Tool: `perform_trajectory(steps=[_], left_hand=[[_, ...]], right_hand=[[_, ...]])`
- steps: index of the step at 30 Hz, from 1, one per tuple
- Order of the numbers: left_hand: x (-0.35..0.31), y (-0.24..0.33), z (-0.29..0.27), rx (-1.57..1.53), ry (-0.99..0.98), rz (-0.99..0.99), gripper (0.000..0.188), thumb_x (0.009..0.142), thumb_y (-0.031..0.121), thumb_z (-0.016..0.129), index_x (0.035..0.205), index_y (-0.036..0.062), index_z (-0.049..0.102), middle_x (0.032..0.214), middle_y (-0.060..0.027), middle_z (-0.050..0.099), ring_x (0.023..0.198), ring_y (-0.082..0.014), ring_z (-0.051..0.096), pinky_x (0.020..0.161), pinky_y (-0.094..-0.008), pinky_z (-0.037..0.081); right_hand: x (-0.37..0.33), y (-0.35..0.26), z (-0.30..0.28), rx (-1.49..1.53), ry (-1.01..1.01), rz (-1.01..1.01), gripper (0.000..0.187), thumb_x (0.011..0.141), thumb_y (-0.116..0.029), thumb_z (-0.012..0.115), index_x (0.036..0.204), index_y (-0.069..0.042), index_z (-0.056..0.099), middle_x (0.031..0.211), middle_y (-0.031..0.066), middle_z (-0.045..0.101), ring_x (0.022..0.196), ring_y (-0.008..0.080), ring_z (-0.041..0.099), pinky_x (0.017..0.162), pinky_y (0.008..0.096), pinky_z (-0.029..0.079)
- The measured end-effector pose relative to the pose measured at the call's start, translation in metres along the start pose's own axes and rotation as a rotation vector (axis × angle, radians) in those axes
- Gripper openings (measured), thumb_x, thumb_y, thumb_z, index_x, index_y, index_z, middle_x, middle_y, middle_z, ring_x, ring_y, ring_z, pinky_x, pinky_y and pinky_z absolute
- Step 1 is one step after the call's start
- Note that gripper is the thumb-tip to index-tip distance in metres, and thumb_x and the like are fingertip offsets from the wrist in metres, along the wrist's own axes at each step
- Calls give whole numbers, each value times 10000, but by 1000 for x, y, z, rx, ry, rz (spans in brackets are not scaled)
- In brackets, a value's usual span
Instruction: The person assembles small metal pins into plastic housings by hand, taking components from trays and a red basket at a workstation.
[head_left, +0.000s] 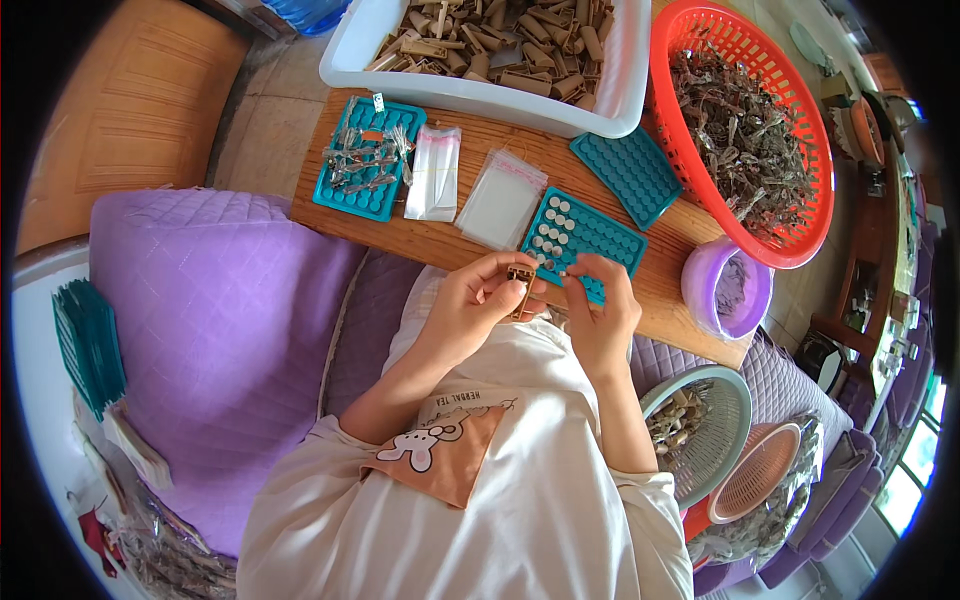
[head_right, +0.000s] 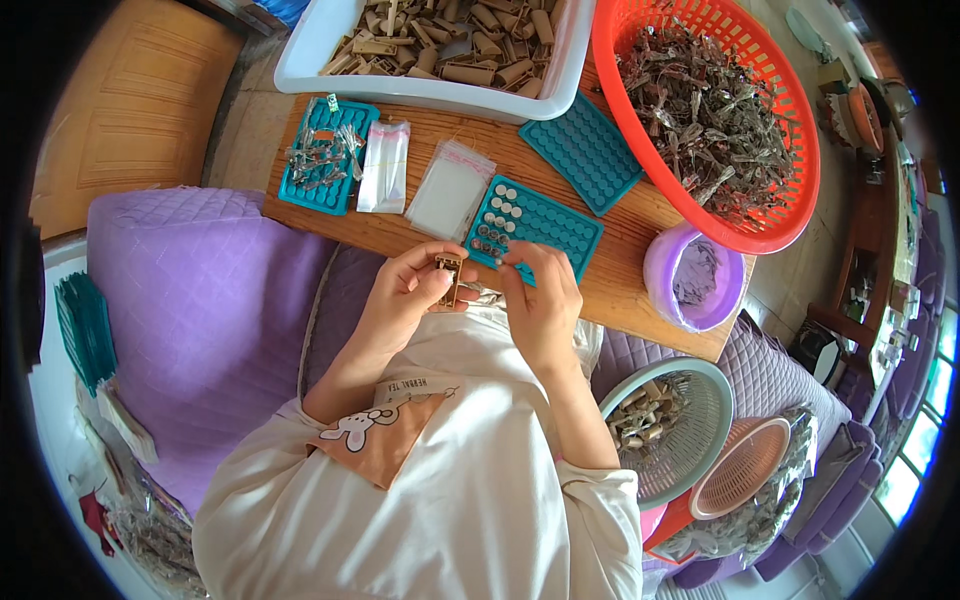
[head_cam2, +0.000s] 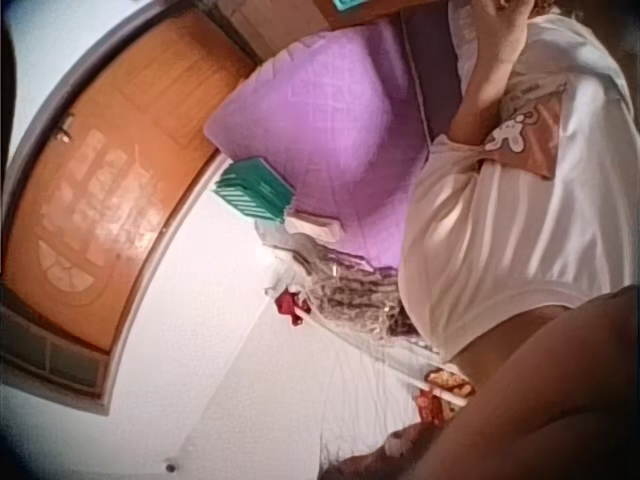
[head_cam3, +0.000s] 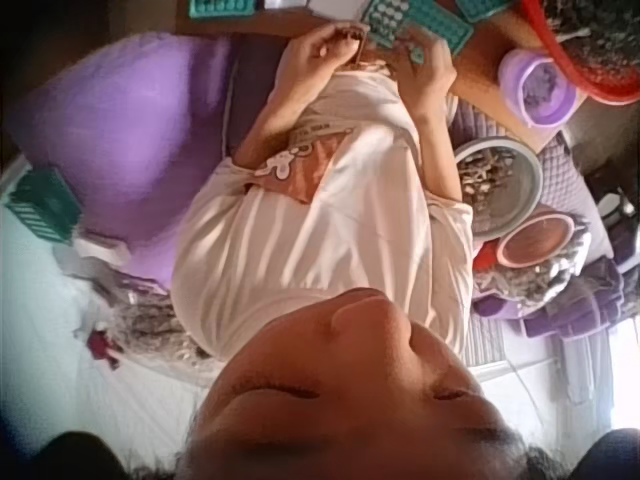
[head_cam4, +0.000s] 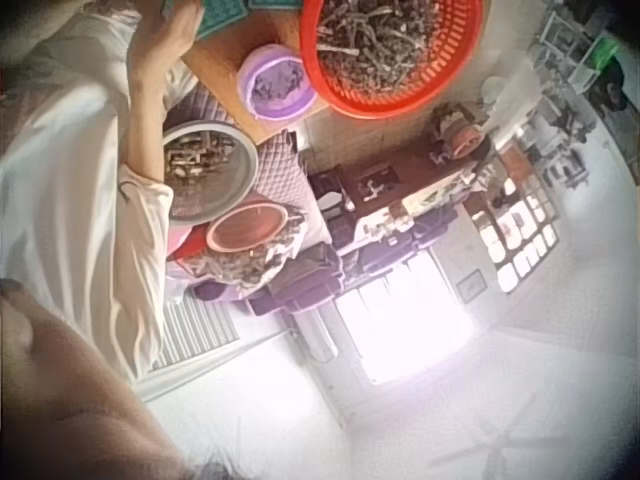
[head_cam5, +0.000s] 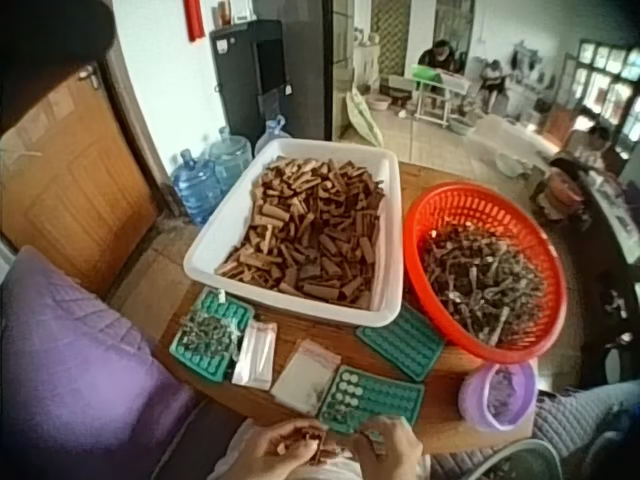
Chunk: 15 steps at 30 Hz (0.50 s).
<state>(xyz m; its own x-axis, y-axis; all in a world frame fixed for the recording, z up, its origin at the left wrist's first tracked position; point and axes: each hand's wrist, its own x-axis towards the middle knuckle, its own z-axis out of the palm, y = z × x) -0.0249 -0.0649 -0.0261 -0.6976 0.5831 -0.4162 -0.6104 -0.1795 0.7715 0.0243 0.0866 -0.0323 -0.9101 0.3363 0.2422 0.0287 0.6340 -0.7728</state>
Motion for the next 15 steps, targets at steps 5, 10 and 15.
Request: perform_trajectory(steps=[5,10,15], left_hand=[[-3,0,6,-95,-72,0,294,842,114,497,1103,-13,449,961,-74,549,836,-147,575,713,-255,508],[0,-7,1,-21,-56,9,267,860,82,452,1108,-14,434,884,-72,574,805,-139,591,683,-222,488],[-2,-5,-5,-45,51,-105,234,848,98,433,1063,13,469,907,-89,569,759,-155,596,650,-250,502]], right_hand=[[2,-27,-3,128,68,-316,275,607,92,622,834,-28,525,765,86,583,762,243,578,640,319,473],[4,-18,-1,48,-37,-365,211,620,56,629,800,-28,560,788,83,596,746,228,590,628,315,481],[11,0,-1,56,-9,-96,182,680,17,607,855,-25,575,827,96,605,766,238,587,635,315,472]])
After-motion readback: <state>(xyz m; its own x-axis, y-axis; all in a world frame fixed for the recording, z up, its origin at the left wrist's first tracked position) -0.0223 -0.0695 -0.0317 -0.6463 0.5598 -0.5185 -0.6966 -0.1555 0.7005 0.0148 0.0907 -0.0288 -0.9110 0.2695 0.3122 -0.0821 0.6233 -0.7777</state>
